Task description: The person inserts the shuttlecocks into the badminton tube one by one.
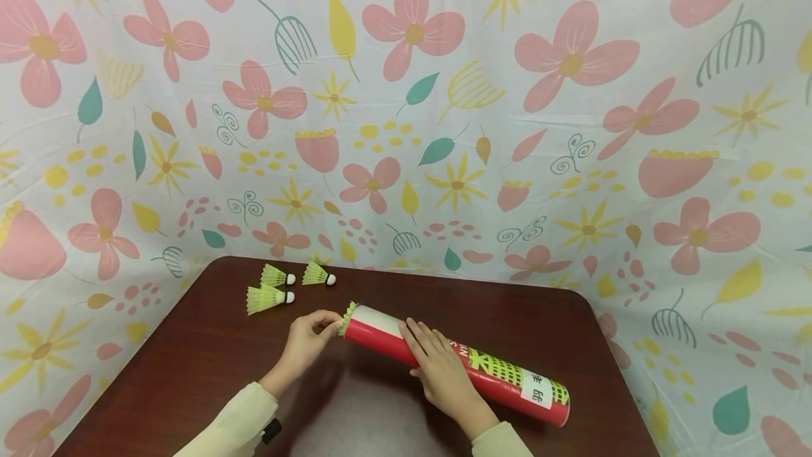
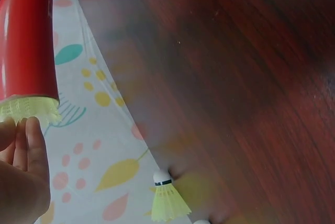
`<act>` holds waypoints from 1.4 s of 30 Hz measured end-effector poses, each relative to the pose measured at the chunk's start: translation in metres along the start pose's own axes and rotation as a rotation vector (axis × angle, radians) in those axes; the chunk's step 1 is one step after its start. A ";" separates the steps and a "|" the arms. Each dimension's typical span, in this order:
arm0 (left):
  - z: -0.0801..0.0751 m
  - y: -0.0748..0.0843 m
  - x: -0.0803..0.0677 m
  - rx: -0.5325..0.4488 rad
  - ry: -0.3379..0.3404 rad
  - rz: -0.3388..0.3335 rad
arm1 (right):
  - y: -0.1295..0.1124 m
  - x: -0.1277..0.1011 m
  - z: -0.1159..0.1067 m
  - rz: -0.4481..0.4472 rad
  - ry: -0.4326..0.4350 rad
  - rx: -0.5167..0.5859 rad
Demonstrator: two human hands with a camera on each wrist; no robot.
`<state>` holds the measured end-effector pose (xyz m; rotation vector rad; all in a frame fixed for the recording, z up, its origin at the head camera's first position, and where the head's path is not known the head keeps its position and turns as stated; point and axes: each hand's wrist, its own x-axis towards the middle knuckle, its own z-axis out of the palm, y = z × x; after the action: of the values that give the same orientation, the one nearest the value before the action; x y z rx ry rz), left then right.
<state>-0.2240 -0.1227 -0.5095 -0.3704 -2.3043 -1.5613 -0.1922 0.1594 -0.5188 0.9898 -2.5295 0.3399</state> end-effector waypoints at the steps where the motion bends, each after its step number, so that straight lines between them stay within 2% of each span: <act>1: 0.001 0.000 0.000 -0.002 -0.008 0.000 | 0.000 0.000 0.000 0.003 -0.003 0.001; 11: 0.005 -0.003 0.001 -0.014 -0.052 -0.007 | 0.000 0.001 0.001 0.009 -0.016 0.002; 19: 0.001 -0.004 0.003 -0.065 -0.088 -0.059 | -0.001 0.000 0.001 0.004 -0.006 0.011; 22: -0.001 -0.002 0.003 -0.094 -0.087 -0.069 | -0.001 0.001 0.000 0.007 -0.011 0.008; 29: -0.007 0.012 0.000 -0.126 -0.094 -0.029 | 0.000 0.001 0.001 0.011 -0.009 0.004; 35: -0.005 -0.003 0.004 -0.133 -0.106 -0.070 | 0.000 0.002 0.001 0.017 -0.004 0.003; 42: -0.004 -0.007 0.007 -0.142 -0.119 -0.057 | -0.001 0.003 -0.001 0.015 -0.009 0.005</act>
<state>-0.2322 -0.1287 -0.5113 -0.4471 -2.3162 -1.7824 -0.1930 0.1571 -0.5168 0.9770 -2.5469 0.3465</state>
